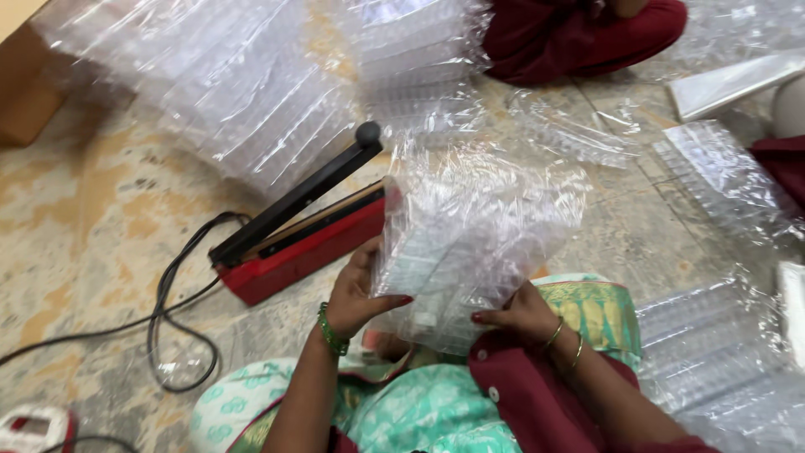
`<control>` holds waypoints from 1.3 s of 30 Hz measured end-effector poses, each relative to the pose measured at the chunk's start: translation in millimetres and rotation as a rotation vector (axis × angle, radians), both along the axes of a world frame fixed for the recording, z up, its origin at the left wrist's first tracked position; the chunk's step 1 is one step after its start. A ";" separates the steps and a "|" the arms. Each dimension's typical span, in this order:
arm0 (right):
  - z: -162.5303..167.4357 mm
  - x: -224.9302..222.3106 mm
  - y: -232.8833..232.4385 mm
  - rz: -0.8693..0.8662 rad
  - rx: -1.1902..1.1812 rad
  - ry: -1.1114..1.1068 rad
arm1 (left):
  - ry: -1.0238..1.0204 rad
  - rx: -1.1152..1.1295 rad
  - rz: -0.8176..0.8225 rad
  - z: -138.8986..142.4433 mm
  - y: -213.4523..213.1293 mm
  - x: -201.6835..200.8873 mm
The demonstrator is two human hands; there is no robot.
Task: The person sits on the floor and seals clear plastic bags containing plastic trays using a hand-held impulse heat sealer, pressing the sealer arm down on each bag opening. They place each sealed bag onto a growing pile of finished bags beside them and reach for the next bag.
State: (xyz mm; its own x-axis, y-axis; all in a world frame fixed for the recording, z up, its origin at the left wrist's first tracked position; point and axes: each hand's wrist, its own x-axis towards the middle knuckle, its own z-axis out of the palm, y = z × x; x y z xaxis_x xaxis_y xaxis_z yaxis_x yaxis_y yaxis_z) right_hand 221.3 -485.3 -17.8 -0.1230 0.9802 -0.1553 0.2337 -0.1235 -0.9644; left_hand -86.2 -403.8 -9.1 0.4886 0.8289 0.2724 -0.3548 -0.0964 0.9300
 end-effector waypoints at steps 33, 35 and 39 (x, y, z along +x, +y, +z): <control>-112.3 -45.0 471.3 -0.563 -0.376 0.101 | 0.928 0.423 0.213 -162.6 -24.1 34.3; -108.5 -29.7 460.3 -0.615 -0.461 0.159 | 0.933 0.404 0.240 -172.3 -26.0 35.0; -94.0 28.8 379.1 -0.391 -0.367 0.179 | 0.890 0.535 0.344 -187.4 -23.6 33.3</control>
